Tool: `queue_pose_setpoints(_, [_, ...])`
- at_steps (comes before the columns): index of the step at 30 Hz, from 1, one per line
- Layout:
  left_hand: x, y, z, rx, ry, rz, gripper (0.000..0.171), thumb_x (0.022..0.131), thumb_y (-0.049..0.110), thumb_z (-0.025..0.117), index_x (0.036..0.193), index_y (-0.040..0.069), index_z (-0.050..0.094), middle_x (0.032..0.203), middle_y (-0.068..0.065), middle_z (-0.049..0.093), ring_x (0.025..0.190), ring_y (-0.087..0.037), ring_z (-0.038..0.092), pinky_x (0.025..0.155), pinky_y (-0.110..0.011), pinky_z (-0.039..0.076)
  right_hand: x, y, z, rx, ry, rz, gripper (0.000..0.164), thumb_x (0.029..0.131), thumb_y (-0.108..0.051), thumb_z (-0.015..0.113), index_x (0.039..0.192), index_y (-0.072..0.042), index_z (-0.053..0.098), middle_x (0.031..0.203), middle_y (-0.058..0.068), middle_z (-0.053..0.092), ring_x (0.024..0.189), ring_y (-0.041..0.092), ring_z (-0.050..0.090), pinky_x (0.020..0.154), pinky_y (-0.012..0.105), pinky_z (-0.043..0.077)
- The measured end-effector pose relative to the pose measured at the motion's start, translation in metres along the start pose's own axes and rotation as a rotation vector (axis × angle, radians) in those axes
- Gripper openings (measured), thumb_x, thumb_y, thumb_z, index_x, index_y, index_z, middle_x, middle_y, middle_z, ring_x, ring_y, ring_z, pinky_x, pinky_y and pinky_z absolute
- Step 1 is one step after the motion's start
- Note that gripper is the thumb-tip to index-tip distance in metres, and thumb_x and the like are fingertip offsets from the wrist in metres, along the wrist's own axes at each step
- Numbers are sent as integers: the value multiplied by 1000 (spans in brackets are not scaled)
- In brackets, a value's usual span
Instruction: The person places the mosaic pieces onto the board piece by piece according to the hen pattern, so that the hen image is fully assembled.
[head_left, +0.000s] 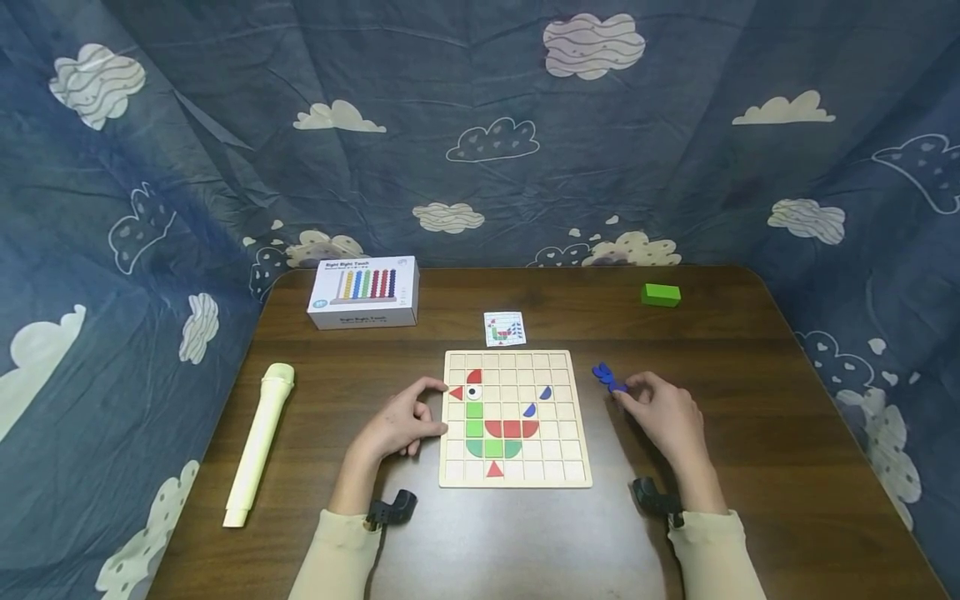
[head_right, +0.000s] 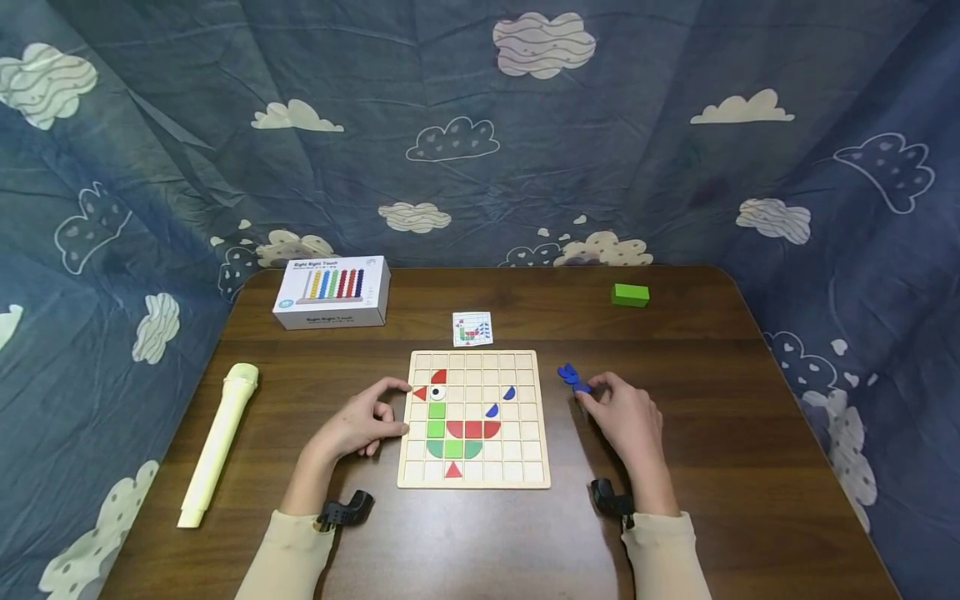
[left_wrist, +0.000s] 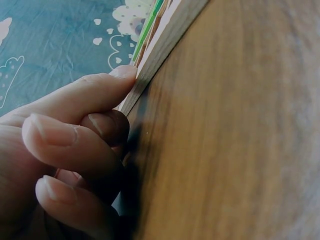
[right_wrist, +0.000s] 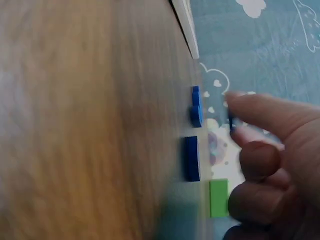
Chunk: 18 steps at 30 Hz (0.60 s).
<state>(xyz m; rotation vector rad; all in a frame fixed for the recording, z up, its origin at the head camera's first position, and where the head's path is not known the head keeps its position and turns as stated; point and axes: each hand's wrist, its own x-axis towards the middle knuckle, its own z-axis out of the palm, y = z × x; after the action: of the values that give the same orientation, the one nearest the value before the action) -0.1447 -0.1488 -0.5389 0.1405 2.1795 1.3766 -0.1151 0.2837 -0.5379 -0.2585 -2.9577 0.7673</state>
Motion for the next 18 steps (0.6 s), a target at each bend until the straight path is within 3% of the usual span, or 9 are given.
queue_pose_setpoints(6, [0, 0, 0, 1, 3, -3, 61, 91, 14, 82, 144, 25, 53, 67, -3, 63, 40, -12, 48, 39, -23, 38, -10, -22, 2, 42, 32, -51, 36, 94, -36, 79, 116, -8, 74, 68, 0, 58, 55, 16, 47, 53, 30, 33])
queue_pose_setpoints(18, [-1, 1, 0, 5, 6, -16, 61, 91, 14, 82, 143, 25, 54, 67, -3, 62, 40, -13, 48, 39, -23, 38, -23, -68, 18, 98, -52, -64, 35, 92, -34, 82, 115, -9, 75, 66, 0, 56, 58, 16, 48, 56, 30, 33])
